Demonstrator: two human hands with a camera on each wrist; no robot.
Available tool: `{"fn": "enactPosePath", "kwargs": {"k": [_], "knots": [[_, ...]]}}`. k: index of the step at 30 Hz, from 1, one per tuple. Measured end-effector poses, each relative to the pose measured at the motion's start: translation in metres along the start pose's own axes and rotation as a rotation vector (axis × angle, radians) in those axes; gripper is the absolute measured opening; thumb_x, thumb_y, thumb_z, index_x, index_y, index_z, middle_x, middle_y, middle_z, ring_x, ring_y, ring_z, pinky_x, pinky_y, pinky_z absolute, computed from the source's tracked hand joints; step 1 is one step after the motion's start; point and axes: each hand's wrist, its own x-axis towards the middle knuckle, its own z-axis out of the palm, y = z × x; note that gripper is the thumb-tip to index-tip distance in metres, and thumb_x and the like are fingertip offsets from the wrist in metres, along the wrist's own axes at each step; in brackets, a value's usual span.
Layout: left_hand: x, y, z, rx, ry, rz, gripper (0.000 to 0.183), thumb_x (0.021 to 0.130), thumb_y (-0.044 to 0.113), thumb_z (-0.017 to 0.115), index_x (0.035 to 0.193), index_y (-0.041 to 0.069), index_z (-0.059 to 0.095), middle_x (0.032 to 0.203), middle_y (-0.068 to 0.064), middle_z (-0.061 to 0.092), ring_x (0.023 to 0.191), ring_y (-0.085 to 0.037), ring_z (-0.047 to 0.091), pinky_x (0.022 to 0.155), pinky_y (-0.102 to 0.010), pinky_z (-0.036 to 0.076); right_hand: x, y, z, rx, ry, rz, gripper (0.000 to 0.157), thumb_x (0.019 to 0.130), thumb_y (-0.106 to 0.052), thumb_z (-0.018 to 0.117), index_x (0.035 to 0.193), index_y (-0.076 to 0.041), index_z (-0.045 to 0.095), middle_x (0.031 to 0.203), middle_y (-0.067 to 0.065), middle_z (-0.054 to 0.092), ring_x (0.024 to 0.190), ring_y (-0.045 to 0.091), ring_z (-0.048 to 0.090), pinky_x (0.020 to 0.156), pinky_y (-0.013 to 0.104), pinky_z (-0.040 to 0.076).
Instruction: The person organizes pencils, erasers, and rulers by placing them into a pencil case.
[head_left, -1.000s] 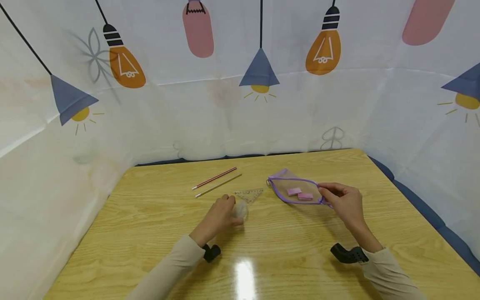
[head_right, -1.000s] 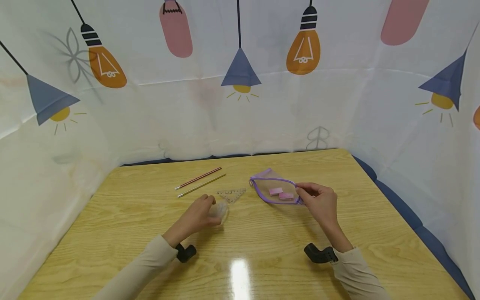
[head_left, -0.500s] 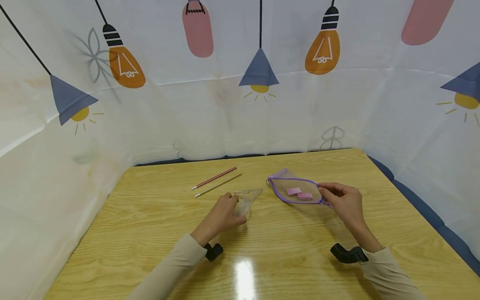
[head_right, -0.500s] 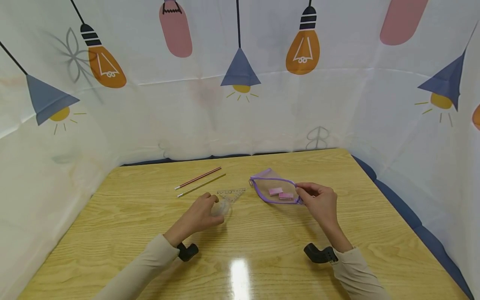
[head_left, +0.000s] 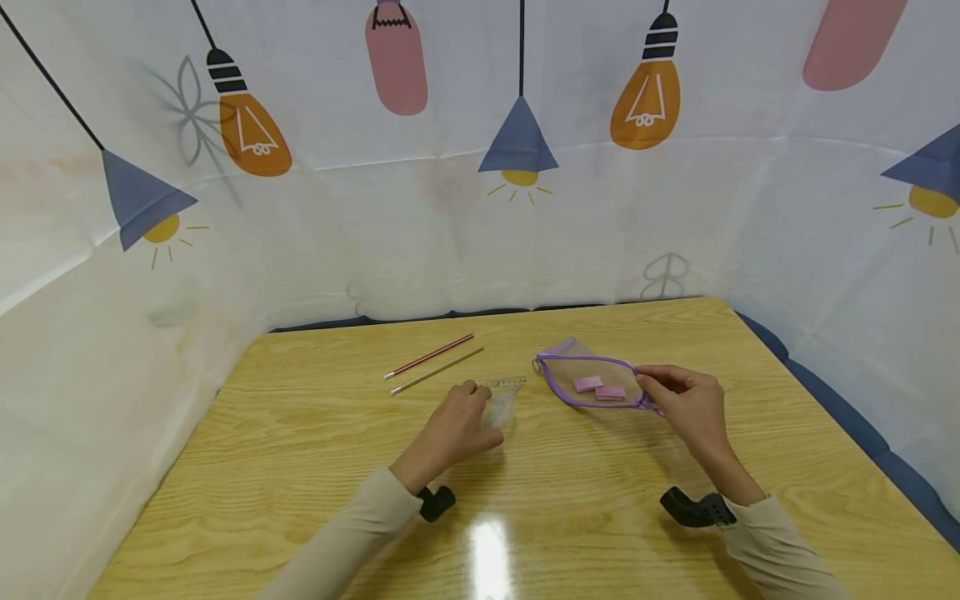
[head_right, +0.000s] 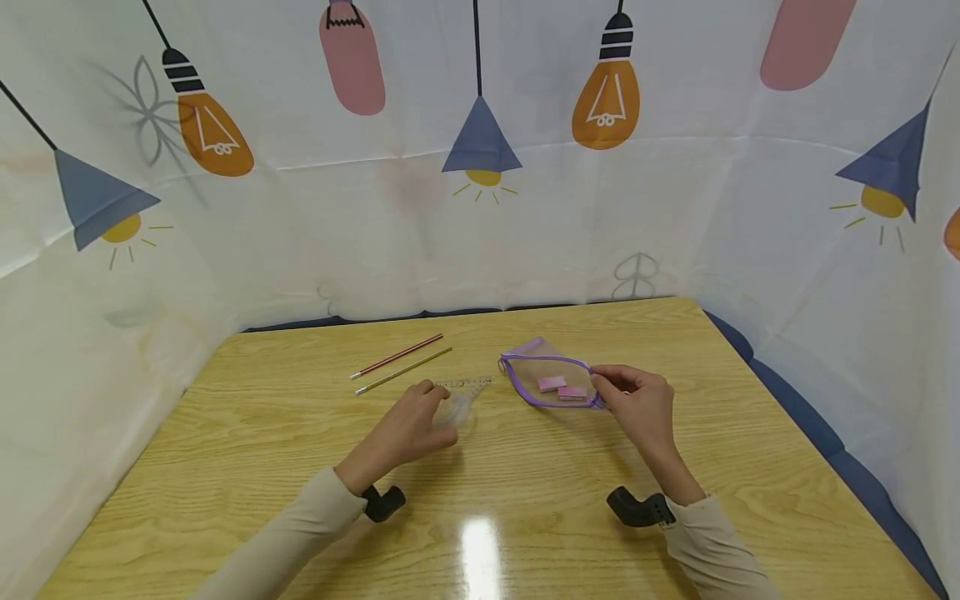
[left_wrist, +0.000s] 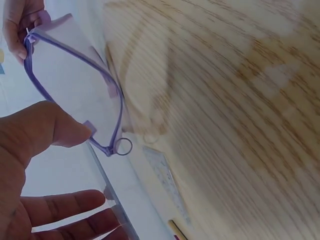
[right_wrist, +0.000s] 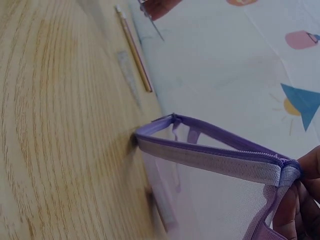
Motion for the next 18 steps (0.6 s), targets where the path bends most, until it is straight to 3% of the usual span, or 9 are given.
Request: {"fn": "enactPosePath", "kwargs": {"k": [9,18], "knots": [[0.002,0.009,0.002,0.072,0.007,0.075,0.041,0.079,0.021,0.067,0.11,-0.005,0.061,0.099,-0.013,0.053,0.084,-0.024,0.049,0.058,-0.028,0.041,0.002,0.011,0.001,0.012,0.005,0.007,0.018,0.09,-0.006,0.069,0.101,0.007,0.072,0.08,-0.001,0.07,0.065,0.012,0.064,0.049,0.025,0.049],[0.007,0.014,0.006,0.173,0.01,0.136,0.045,0.079,0.025,0.068,0.114,-0.003,0.063,0.103,-0.013,0.055,0.086,-0.024,0.049,0.065,-0.03,0.046,-0.002,-0.002,0.001,-0.001,0.007,0.012,0.018,0.09,-0.005,0.068,0.1,0.01,0.071,0.08,0.001,0.07,0.065,0.012,0.064,0.052,0.024,0.051]]}}
